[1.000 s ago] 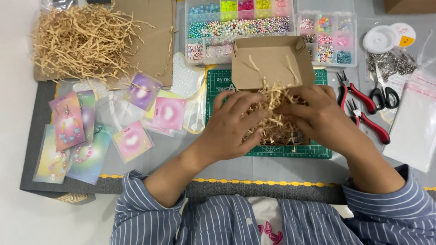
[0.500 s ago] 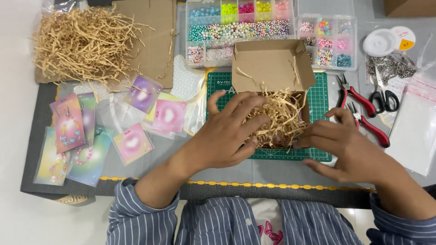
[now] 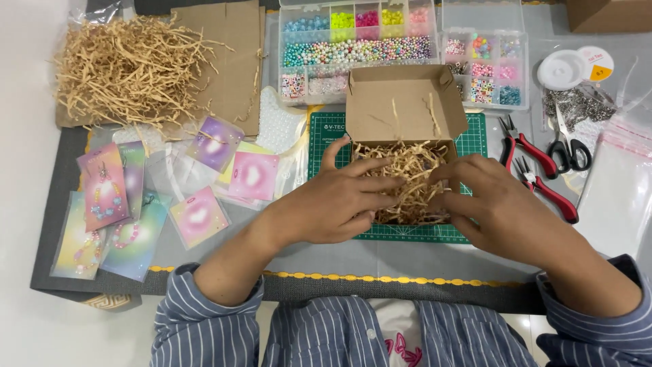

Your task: Packing packaged keychains into a small cardboard box and adding shredded paper filler.

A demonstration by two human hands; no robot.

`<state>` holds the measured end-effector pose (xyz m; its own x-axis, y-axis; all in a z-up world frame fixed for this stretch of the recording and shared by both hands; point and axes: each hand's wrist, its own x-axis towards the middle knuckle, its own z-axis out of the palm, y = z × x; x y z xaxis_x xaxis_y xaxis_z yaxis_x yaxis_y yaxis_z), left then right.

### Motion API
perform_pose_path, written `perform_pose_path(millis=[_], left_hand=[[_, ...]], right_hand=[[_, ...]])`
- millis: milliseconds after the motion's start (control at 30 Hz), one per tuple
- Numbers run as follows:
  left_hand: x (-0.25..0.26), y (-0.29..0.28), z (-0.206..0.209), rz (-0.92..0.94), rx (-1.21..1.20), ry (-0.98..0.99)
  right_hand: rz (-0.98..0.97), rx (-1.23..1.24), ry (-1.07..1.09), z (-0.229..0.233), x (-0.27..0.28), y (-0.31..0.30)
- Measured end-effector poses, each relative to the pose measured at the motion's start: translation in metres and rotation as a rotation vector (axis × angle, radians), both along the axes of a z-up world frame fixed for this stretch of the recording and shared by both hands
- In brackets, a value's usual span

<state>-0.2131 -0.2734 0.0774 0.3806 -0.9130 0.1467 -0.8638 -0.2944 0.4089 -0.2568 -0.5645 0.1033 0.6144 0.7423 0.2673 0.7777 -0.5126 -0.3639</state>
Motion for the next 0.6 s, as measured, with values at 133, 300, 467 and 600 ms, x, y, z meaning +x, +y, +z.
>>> perform_pose_path(millis=[133,300,467,600], left_hand=[[-0.002,-0.003,0.007,0.124,-0.140,-0.067],[-0.004,-0.016,-0.012,0.116,-0.093,-0.039],[0.011,-0.017,0.026,0.251,-0.142,-0.099],[0.038,-0.043,0.012,0.441,-0.090,-0.189]], right_hand=[[-0.003,-0.121,0.012,-0.018,0.007,0.004],[-0.014,-0.144,0.074,-0.019,0.013,0.013],[-0.380,-0.063,-0.251,-0.022,0.045,-0.018],[-0.500,-0.322,-0.333,-0.039,0.070,0.001]])
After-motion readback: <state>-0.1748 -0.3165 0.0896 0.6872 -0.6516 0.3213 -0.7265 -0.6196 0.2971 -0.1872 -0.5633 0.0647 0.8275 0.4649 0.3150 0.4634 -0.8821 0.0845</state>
